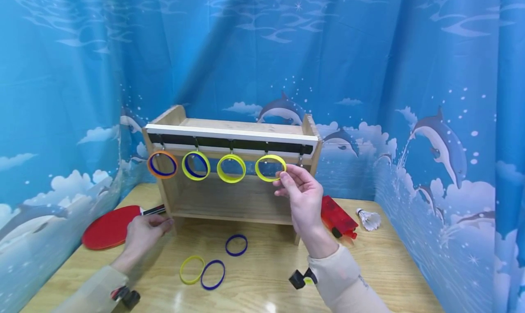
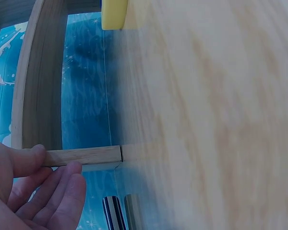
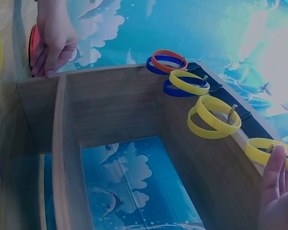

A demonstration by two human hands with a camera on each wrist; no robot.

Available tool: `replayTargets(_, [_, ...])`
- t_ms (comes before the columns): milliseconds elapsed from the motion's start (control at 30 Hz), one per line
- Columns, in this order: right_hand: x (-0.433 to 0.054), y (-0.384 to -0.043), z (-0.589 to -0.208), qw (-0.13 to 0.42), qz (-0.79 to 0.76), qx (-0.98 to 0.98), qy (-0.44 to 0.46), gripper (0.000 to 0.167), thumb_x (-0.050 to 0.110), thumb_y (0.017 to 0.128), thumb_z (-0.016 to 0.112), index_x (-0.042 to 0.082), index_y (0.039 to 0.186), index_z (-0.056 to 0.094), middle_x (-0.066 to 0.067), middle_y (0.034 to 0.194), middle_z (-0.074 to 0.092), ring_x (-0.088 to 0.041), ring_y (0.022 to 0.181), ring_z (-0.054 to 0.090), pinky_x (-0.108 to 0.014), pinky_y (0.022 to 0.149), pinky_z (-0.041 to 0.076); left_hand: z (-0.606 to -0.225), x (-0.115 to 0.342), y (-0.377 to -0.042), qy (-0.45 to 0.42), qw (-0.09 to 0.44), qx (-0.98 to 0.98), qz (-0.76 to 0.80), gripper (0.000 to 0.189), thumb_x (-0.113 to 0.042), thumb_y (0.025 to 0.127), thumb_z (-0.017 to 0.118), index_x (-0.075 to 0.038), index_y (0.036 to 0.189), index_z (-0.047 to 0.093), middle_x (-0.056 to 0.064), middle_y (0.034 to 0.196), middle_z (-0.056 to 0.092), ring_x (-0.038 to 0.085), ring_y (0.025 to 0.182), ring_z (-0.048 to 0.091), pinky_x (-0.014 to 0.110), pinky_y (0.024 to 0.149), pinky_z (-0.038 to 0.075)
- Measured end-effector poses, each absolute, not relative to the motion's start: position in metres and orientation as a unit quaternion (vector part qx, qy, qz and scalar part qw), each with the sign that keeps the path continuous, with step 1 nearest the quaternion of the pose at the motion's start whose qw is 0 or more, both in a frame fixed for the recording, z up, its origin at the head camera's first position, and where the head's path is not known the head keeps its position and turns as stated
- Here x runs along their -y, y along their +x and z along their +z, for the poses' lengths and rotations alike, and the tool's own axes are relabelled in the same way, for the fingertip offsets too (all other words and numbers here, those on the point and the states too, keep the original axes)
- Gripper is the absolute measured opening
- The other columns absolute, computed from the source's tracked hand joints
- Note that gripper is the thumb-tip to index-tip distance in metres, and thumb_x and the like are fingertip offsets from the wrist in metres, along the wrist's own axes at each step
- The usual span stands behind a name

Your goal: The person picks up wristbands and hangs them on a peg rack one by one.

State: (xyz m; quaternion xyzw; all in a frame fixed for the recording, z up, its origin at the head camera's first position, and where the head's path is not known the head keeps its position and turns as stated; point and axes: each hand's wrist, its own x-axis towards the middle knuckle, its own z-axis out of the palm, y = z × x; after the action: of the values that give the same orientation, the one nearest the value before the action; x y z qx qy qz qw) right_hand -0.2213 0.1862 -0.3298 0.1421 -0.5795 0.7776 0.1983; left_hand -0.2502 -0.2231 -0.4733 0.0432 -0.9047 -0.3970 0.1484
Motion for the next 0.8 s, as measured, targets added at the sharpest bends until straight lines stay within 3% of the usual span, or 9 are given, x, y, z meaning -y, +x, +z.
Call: replayTargets(800, [-0.182, -0.227, -0.353, 0.143, 0.820, 0.547, 0.096, 0.022, 0.006, 0.112, 0.066, 0.021, 0.113, 0.082, 0.005, 0.099, 0.085, -0.006, 0.082, 0.079, -0.021, 0.073, 0.064, -0.473, 0.223, -0.250, 0.044, 0.148, 0.902, -0.402, 0.020, -0.024, 0.098, 0.085, -0.005, 0.101, 0.087, 0.015, 0.096, 0.088, 0.024, 0.086, 0.076, 0.033, 0.072, 0.051])
